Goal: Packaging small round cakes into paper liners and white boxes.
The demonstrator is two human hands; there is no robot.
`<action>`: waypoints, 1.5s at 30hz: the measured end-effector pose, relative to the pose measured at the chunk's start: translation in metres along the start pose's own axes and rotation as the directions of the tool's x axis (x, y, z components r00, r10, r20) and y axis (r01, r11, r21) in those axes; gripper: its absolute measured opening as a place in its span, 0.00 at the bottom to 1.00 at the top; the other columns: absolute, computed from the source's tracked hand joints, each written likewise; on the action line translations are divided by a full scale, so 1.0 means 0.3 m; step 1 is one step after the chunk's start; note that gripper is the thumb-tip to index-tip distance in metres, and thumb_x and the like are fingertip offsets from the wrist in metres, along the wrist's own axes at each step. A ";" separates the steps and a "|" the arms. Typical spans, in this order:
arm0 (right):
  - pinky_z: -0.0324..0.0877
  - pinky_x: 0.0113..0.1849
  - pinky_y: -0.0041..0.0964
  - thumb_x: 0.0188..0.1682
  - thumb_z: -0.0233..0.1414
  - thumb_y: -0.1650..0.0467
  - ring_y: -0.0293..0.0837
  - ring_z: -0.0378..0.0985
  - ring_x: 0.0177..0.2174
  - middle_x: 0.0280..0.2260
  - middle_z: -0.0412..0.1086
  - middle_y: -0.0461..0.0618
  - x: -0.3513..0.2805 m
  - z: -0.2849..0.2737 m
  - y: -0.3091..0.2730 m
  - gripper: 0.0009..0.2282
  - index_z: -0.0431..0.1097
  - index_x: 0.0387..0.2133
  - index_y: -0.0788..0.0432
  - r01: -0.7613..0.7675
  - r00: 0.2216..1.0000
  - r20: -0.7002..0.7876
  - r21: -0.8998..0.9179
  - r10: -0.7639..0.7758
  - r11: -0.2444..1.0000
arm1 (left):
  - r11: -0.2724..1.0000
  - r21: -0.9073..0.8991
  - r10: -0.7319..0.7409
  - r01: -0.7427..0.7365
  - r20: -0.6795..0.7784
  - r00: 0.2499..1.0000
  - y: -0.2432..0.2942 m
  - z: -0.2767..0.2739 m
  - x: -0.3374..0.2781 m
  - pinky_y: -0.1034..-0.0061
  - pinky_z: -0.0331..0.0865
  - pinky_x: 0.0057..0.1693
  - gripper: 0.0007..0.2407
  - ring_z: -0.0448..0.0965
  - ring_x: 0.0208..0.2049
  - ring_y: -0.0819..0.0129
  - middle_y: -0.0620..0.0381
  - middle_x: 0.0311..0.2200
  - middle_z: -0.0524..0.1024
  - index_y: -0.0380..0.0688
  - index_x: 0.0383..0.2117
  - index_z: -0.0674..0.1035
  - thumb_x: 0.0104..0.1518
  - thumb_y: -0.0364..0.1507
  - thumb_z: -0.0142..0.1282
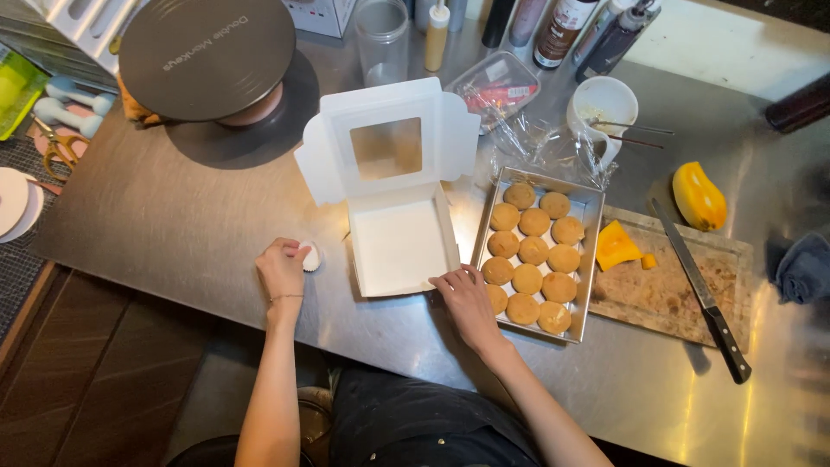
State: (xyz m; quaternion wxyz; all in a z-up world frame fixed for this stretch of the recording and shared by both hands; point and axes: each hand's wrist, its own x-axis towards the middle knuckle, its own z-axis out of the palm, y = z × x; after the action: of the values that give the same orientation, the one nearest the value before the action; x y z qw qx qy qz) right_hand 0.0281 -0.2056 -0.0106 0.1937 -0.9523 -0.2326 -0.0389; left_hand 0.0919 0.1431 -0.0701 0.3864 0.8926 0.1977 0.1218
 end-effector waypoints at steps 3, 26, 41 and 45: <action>0.54 0.61 0.58 0.39 0.55 0.78 0.53 0.71 0.50 0.45 0.73 0.54 -0.028 -0.060 -0.047 0.20 0.71 0.49 0.61 0.060 0.996 -0.066 0.105 -0.053 0.993 | 0.998 0.012 0.067 -0.066 -0.067 0.996 0.014 0.016 -0.003 0.68 0.75 0.38 0.08 0.84 0.28 0.53 0.42 0.28 0.82 0.33 0.31 0.83 0.48 0.23 0.70; 0.69 0.49 0.47 0.54 0.52 0.73 0.57 0.76 0.47 0.46 0.74 0.60 -0.274 -0.212 0.176 0.12 0.72 0.49 0.66 -0.560 0.699 -0.310 0.323 0.645 0.763 | 0.819 -0.533 -0.090 0.211 0.244 0.966 0.433 0.001 -0.586 0.74 0.76 0.50 0.08 0.81 0.44 0.65 0.51 0.47 0.78 0.37 0.44 0.69 0.68 0.29 0.42; 0.67 0.46 0.51 0.47 0.60 0.70 0.61 0.72 0.45 0.42 0.73 0.63 -0.146 -0.195 0.131 0.16 0.69 0.46 0.65 -0.511 0.832 -0.181 0.118 0.524 0.852 | 0.746 -0.632 -0.115 0.210 0.188 0.975 0.349 0.109 -0.635 0.74 0.71 0.52 0.06 0.76 0.42 0.68 0.49 0.37 0.76 0.36 0.43 0.67 0.69 0.27 0.47; 0.67 0.48 0.52 0.49 0.60 0.71 0.61 0.72 0.46 0.43 0.73 0.63 -0.155 -0.201 0.201 0.15 0.68 0.46 0.66 -0.547 0.790 -0.258 0.114 0.557 0.829 | 0.625 -0.733 -0.116 0.269 0.253 0.960 0.308 0.128 -0.676 0.77 0.73 0.51 0.06 0.79 0.43 0.69 0.47 0.37 0.78 0.34 0.42 0.65 0.67 0.23 0.50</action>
State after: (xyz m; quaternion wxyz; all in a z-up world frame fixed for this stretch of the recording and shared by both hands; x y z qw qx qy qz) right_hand 0.0154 -0.2980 0.0162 0.2434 -0.9599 0.0845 -0.1110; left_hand -0.0509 -0.0298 -0.0408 0.7521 0.6281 0.1870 0.0694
